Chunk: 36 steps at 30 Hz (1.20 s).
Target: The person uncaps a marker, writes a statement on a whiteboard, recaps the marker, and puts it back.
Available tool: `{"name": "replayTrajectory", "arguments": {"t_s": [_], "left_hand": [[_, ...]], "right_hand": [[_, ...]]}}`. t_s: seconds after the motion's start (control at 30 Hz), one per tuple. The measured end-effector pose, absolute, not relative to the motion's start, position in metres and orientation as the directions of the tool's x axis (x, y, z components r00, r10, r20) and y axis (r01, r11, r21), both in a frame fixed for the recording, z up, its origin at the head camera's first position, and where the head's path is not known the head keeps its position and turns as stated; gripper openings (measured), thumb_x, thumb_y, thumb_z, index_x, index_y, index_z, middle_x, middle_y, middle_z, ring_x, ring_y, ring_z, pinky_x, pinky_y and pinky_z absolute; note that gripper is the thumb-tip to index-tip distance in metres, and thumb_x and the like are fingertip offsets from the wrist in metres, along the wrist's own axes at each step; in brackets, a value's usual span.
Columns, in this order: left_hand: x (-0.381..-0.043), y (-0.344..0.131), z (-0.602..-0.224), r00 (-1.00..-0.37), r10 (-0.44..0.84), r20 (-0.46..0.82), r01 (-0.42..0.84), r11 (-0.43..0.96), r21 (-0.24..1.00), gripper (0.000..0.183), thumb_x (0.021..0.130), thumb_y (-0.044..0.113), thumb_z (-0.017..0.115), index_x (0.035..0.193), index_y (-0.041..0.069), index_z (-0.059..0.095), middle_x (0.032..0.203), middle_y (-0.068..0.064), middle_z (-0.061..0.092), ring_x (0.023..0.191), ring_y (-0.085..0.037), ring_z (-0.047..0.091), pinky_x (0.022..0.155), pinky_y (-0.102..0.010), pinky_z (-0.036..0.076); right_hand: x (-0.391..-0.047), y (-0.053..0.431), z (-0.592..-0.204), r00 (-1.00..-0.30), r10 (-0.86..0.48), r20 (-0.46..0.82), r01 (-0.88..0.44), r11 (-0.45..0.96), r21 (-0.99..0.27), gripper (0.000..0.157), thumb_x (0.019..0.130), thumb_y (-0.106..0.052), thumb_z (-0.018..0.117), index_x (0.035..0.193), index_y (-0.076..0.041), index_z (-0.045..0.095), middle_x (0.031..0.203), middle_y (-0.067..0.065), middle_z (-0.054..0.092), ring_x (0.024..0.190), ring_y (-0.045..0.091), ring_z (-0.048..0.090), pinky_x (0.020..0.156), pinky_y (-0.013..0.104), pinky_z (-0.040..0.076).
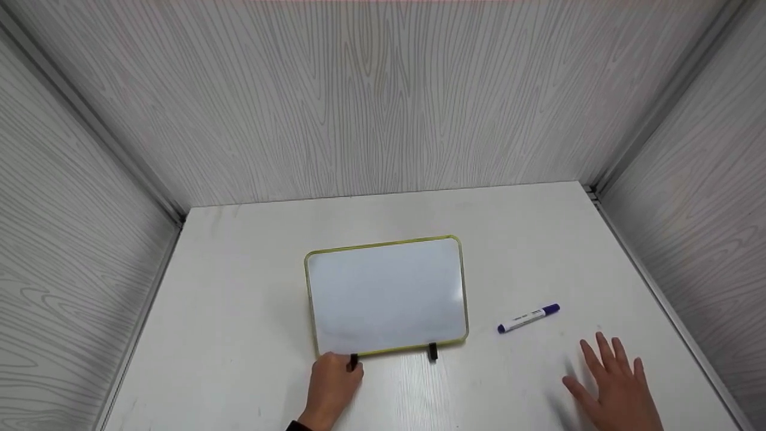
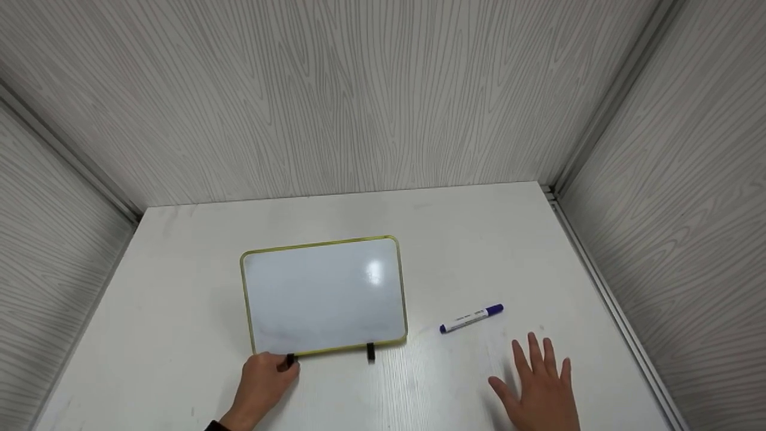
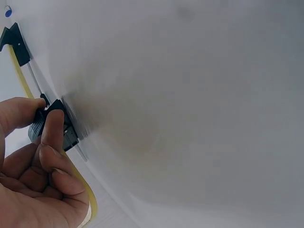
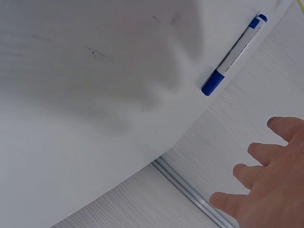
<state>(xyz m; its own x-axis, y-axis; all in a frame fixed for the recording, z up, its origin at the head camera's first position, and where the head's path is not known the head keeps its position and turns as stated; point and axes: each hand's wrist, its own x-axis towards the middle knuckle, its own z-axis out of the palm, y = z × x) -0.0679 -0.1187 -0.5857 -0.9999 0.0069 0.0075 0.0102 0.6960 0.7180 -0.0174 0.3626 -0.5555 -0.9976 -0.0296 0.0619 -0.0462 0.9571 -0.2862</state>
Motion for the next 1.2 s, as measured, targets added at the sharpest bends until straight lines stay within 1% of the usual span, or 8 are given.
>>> {"name": "replayTrajectory", "arguments": {"t_s": [0.13,0.2,0.3,0.4,0.53,0.63,0.87,1.2], "left_hand": [[-0.066,-0.116,-0.586,-1.0,0.018,0.014,0.023,0.703,0.711,0.055,0.084,-0.006,0.068,0.054,0.022,0.032,0.053,0.015,0.023,0.05,-0.006,0.023,0.05,-0.024,0.024],[-0.065,-0.115,-0.586,-1.0,0.02,0.02,0.028,0.707,0.706,0.054,0.083,-0.005,0.069,0.053,0.022,0.033,0.052,0.015,0.026,0.05,-0.005,0.026,0.05,-0.024,0.026],[-0.063,-0.113,-0.585,-0.998,0.032,0.05,0.058,0.722,0.69,0.054,0.082,-0.005,0.071,0.052,0.022,0.035,0.051,0.015,0.03,0.051,-0.004,0.029,0.051,-0.024,0.029],[-0.061,-0.112,-0.584,-0.995,0.051,0.087,0.097,0.734,0.672,0.055,0.081,-0.006,0.072,0.052,0.022,0.035,0.05,0.014,0.032,0.05,-0.004,0.03,0.051,-0.023,0.03],[-0.058,-0.11,-0.584,-0.994,0.063,0.091,0.108,0.73,0.675,0.056,0.08,-0.008,0.071,0.052,0.022,0.033,0.048,0.016,0.027,0.048,-0.003,0.027,0.05,-0.023,0.027],[-0.057,-0.109,-0.584,-0.994,0.072,0.078,0.106,0.722,0.684,0.056,0.081,-0.008,0.07,0.053,0.023,0.033,0.048,0.017,0.025,0.048,-0.004,0.025,0.05,-0.023,0.026],[-0.052,-0.104,-0.583,-0.994,0.077,0.078,0.11,0.72,0.685,0.055,0.081,-0.007,0.073,0.052,0.022,0.035,0.048,0.016,0.028,0.048,-0.004,0.028,0.051,-0.024,0.03],[-0.048,-0.098,-0.584,-0.995,0.087,0.039,0.09,0.71,0.698,0.059,0.081,-0.006,0.072,0.054,0.023,0.029,0.051,0.016,0.02,0.05,-0.005,0.02,0.051,-0.024,0.024]], "right_hand": [[-0.016,0.362,-0.556,-0.997,-0.036,0.068,-0.055,0.955,-0.292,0.077,0.1,-0.047,0.066,0.152,0.006,0.047,0.161,0.034,0.032,0.153,0.053,0.016,0.114,0.078,0.007],[-0.016,0.362,-0.556,-0.997,-0.038,0.064,-0.056,0.953,-0.297,0.077,0.1,-0.047,0.066,0.152,0.005,0.047,0.162,0.034,0.031,0.154,0.052,0.014,0.115,0.076,0.004],[-0.016,0.362,-0.556,-0.997,-0.041,0.059,-0.057,0.951,-0.304,0.077,0.1,-0.047,0.066,0.152,0.006,0.046,0.162,0.034,0.03,0.154,0.052,0.013,0.115,0.076,0.003],[-0.017,0.363,-0.557,-0.997,-0.047,0.055,-0.062,0.952,-0.299,0.077,0.1,-0.047,0.065,0.152,0.006,0.046,0.162,0.034,0.031,0.154,0.052,0.014,0.113,0.078,0.007],[-0.017,0.364,-0.557,-0.997,-0.054,0.052,-0.067,0.954,-0.292,0.077,0.1,-0.048,0.065,0.152,0.006,0.046,0.161,0.034,0.032,0.154,0.052,0.014,0.109,0.081,0.012],[-0.017,0.364,-0.557,-0.997,-0.055,0.053,-0.068,0.953,-0.295,0.077,0.1,-0.047,0.065,0.152,0.006,0.046,0.161,0.034,0.033,0.154,0.052,0.015,0.109,0.081,0.012],[-0.019,0.362,-0.557,-0.997,-0.056,0.052,-0.069,0.952,-0.298,0.077,0.101,-0.047,0.065,0.153,0.006,0.046,0.161,0.034,0.033,0.154,0.052,0.015,0.109,0.081,0.011],[-0.022,0.359,-0.557,-0.997,-0.055,0.046,-0.066,0.956,-0.287,0.078,0.1,-0.049,0.065,0.152,0.006,0.048,0.159,0.035,0.036,0.152,0.053,0.019,0.107,0.081,0.015]]}}
